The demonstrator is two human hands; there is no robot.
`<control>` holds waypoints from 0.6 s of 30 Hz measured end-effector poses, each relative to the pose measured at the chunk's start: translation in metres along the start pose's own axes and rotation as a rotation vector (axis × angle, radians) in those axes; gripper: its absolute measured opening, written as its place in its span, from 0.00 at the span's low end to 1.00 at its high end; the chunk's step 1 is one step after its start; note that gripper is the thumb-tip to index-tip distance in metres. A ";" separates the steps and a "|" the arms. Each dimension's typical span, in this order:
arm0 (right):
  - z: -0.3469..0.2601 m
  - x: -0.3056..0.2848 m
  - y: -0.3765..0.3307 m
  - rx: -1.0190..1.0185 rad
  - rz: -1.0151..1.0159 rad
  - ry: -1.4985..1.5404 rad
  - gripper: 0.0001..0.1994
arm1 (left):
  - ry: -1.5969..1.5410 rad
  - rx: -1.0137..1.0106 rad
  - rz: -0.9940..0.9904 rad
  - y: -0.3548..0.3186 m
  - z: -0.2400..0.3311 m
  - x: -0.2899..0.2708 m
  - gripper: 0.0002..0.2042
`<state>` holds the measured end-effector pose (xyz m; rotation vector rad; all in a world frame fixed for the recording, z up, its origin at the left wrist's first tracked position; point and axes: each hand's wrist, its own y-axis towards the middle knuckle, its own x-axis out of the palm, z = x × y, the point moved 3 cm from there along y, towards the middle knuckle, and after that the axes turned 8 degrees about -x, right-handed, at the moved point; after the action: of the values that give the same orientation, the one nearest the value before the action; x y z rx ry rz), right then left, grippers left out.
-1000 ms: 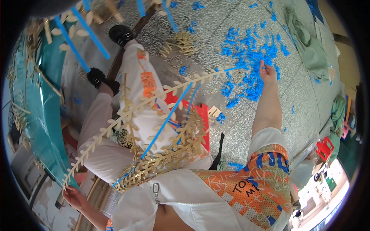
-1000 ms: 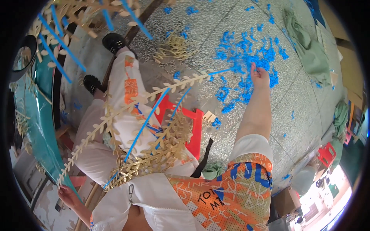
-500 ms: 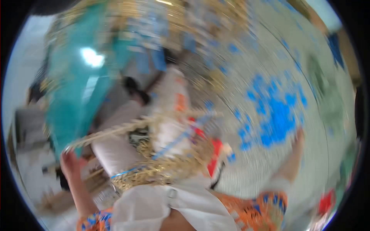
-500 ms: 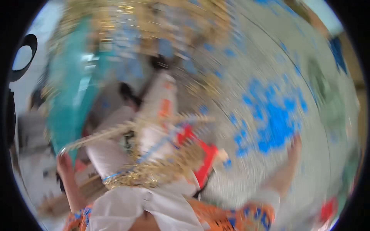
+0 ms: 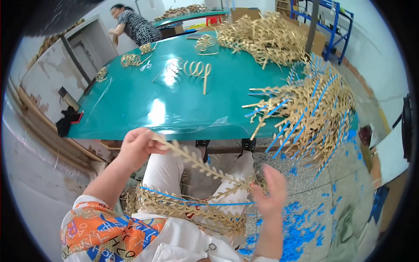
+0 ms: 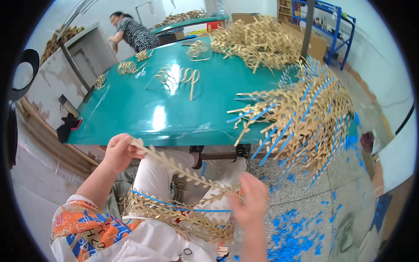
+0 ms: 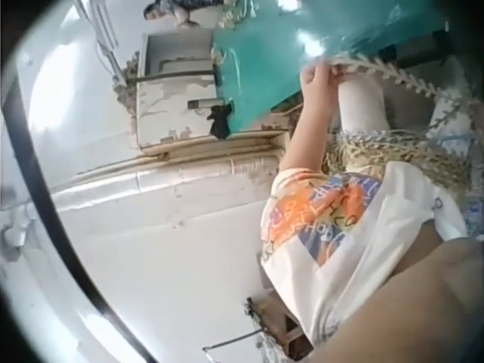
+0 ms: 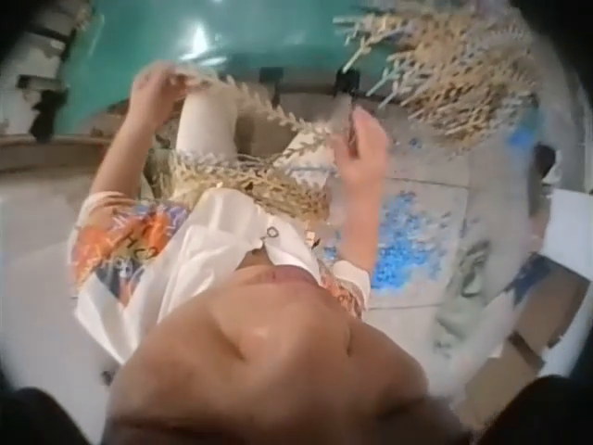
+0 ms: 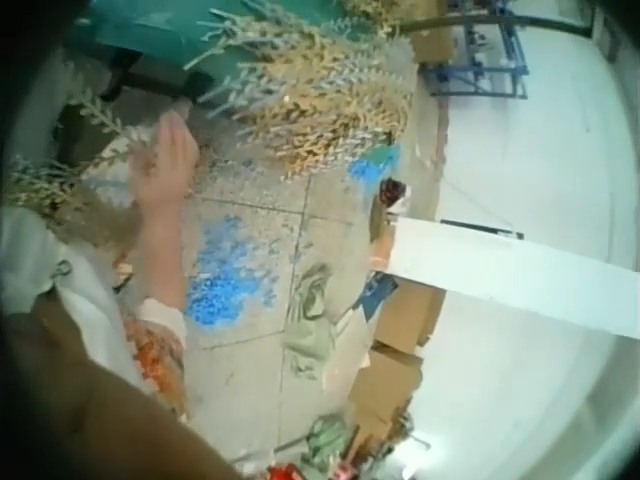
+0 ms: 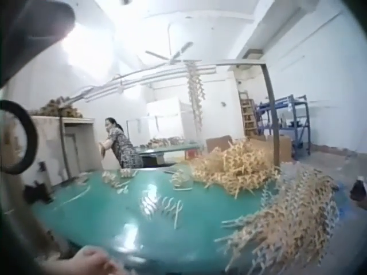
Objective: Weaving and tying decorative gold straps and blue cord at a manufacturing workbench.
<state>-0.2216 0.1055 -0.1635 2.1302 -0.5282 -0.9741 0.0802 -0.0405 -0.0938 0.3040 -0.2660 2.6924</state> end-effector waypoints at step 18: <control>-0.053 0.084 0.071 0.083 0.208 -0.357 0.05 | 0.313 0.389 -0.638 0.072 0.005 0.057 0.08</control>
<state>-0.1324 0.0306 -0.1259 1.9309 -0.9593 -1.2356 -0.0001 -0.0847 -0.0843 0.0538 0.3914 2.0910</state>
